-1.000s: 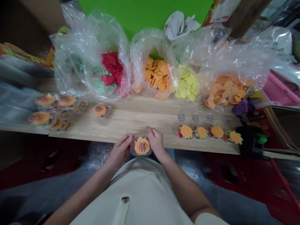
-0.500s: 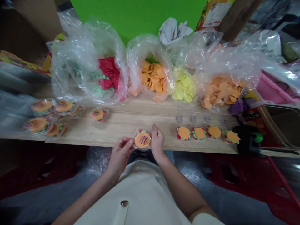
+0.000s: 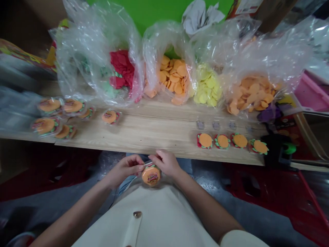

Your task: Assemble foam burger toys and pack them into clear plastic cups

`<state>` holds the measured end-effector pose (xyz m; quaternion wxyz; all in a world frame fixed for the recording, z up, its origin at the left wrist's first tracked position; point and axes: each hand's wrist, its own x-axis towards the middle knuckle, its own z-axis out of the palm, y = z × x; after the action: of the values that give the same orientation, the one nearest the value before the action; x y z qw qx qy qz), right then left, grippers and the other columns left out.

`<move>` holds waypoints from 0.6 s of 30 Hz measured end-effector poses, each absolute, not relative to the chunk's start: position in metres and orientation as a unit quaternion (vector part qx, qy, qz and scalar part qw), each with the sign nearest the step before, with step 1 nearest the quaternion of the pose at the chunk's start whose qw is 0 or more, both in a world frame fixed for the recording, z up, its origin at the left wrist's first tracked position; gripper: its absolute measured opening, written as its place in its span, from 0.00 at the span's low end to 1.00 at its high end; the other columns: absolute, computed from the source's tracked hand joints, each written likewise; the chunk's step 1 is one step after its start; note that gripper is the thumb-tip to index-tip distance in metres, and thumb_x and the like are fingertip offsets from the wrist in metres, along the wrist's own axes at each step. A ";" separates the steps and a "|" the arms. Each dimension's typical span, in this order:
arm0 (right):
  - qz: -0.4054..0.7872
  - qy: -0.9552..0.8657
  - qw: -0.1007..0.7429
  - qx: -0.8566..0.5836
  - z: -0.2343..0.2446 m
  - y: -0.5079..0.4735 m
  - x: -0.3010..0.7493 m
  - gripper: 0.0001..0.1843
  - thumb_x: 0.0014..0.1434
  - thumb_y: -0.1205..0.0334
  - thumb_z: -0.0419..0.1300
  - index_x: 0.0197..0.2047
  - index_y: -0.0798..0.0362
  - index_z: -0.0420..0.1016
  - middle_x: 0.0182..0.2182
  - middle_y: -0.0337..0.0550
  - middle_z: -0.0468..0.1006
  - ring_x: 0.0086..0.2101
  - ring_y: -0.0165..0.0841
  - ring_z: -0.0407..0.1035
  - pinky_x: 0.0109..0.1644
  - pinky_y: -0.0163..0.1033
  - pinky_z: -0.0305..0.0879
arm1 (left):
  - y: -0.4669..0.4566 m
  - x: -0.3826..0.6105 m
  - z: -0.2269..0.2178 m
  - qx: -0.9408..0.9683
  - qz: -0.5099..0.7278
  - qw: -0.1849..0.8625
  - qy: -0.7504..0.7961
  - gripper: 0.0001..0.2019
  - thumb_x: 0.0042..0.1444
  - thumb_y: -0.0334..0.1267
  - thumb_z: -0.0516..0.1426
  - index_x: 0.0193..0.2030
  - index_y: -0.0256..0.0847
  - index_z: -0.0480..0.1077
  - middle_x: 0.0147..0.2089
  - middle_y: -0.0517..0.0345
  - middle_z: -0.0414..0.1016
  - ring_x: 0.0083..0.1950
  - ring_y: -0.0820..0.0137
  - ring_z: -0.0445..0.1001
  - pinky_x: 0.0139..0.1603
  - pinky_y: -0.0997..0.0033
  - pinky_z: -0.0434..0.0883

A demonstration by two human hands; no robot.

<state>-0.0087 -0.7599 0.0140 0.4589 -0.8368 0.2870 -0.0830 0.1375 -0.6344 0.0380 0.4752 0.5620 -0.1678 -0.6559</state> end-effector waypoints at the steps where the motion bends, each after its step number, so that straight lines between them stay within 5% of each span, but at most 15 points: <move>1: -0.066 0.271 0.464 -0.841 0.013 -0.759 -0.010 0.21 0.59 0.51 0.48 0.19 0.53 0.60 0.17 0.34 0.61 0.21 0.26 0.54 0.26 0.33 0.46 | -0.634 0.137 0.037 0.559 -0.665 0.467 -0.166 0.10 0.44 0.40 0.63 0.28 0.36 0.68 0.24 0.61 0.69 0.24 0.78 0.64 0.27 0.77 0.60; 9: -0.078 0.274 0.555 -0.782 -0.001 -0.758 -0.023 0.23 0.57 0.49 0.47 0.16 0.53 0.59 0.15 0.33 0.59 0.20 0.26 0.53 0.25 0.32 0.47 | -0.645 0.136 0.038 0.557 -0.675 0.448 -0.182 0.10 0.49 0.42 0.59 0.28 0.35 0.69 0.26 0.60 0.68 0.25 0.78 0.62 0.27 0.78 0.60; 15: -0.222 0.474 0.553 -0.649 -0.018 -0.757 -0.012 0.24 0.58 0.44 0.44 0.18 0.51 0.54 0.14 0.31 0.54 0.18 0.26 0.51 0.22 0.32 0.50 | -0.637 0.122 0.029 0.552 -0.625 0.537 -0.131 0.23 0.45 0.40 0.62 0.50 0.43 0.66 0.36 0.58 0.69 0.33 0.74 0.67 0.35 0.74 0.66; 18: -0.219 0.488 0.547 -0.644 -0.013 -0.760 -0.008 0.24 0.58 0.44 0.44 0.19 0.50 0.56 0.12 0.31 0.56 0.17 0.27 0.53 0.22 0.33 0.51 | -0.638 0.117 0.021 0.549 -0.572 0.604 -0.080 0.24 0.47 0.41 0.61 0.53 0.43 0.66 0.39 0.55 0.70 0.30 0.76 0.66 0.33 0.75 0.66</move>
<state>-0.0082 -0.7600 -0.0130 0.5475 -0.6438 0.4875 -0.2192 0.1171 -0.6382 0.0211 0.6039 0.5491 -0.0796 -0.5723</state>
